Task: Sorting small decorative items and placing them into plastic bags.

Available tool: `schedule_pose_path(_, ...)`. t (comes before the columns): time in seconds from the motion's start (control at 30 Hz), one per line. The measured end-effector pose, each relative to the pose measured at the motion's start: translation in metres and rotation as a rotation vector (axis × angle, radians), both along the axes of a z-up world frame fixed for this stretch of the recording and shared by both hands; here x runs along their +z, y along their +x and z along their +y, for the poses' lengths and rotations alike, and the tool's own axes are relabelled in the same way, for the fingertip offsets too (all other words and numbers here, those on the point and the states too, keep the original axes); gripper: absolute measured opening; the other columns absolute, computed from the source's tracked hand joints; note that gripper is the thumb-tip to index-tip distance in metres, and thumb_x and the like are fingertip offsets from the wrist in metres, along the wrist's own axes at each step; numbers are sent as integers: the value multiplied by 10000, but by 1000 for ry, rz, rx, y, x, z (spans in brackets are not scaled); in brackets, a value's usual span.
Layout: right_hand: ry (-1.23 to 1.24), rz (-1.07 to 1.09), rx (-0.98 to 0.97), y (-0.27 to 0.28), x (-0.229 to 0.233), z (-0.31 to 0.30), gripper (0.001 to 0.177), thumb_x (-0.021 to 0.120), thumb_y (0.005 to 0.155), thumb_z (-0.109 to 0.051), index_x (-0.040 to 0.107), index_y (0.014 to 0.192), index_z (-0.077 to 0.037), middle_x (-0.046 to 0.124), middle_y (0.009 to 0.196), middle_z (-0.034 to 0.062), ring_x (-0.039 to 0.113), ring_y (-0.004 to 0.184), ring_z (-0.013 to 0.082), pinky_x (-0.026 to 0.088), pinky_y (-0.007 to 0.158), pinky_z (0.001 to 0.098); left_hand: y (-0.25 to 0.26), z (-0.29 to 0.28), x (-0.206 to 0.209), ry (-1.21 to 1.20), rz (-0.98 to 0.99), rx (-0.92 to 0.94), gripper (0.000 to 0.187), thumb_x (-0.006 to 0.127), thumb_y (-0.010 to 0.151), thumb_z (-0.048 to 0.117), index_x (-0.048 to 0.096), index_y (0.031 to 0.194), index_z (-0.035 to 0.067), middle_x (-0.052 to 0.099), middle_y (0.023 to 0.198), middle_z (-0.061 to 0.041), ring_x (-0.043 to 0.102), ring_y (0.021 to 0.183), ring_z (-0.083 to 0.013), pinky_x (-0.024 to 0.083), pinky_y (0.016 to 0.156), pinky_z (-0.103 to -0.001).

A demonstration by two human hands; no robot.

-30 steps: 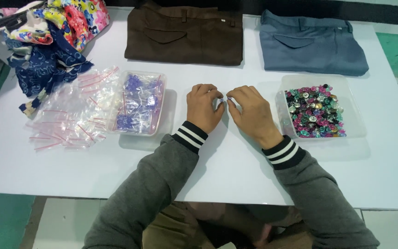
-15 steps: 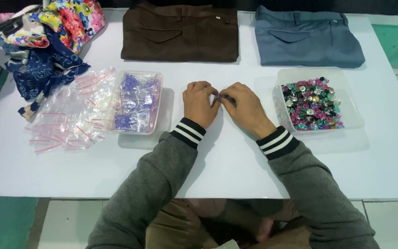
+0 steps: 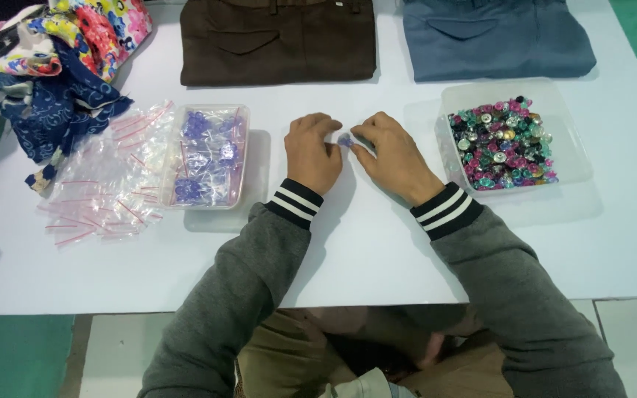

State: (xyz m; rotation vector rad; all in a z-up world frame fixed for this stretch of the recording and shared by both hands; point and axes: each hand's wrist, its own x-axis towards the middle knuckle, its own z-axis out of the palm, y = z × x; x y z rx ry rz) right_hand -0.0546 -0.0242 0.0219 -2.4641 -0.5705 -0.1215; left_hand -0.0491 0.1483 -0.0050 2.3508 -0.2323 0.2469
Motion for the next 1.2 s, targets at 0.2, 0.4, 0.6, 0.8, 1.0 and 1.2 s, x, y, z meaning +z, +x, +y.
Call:
schedule_pose_path(0.2,-84,-251,-11,-4,-21,-6,356,630,1007,-221,590,670,-114,511,568,12,586,549,208,466,500,290,9,-1,-14,-296,-361,-68,267,425,801,-69,511,660,141,513,592,-20,542,604,-257,461,650,-348)
schedule_pose_path(0.4,63,-397,94,-40,-6,8,431,584,870,-194,386,488,-168,407,389,0,395,328,190,305,355,266,-1,-9,-12,-314,-402,-180,268,373,776,-37,457,622,166,419,509,7,441,484,-218,432,540,-313)
schedule_pose_path(0.6,311,-486,190,-46,53,-21,470,556,920,-194,359,494,-217,364,397,-98,325,352,84,289,356,195,-11,-30,-6,-356,-414,-266,243,355,767,-39,501,672,131,410,545,-23,416,500,-222,402,513,-324)
schedule_pose_path(0.8,-16,-309,-353,-41,86,-106,360,567,963,-164,571,668,41,545,586,194,411,452,336,395,519,480,-32,-78,24,-328,-476,-387,308,463,722,-82,591,980,27,579,1024,-129,471,934,-275,385,899,-358)
schedule_pose_path(1.0,-464,195,-620,-15,54,-161,198,709,822,-202,782,776,-24,702,672,153,639,553,328,552,635,426,-32,-119,24,-333,-481,-481,329,491,851,19,613,1154,55,567,1302,-105,470,1267,-309,323,1164,-462)
schedule_pose_path(1.2,-390,350,-513,-4,47,-149,322,640,733,47,812,982,-64,773,959,143,724,782,346,575,769,427,-27,-123,29,-336,-486,-513,277,489,870,27,652,1093,40,569,1266,-109,478,1245,-305,322,1153,-439)
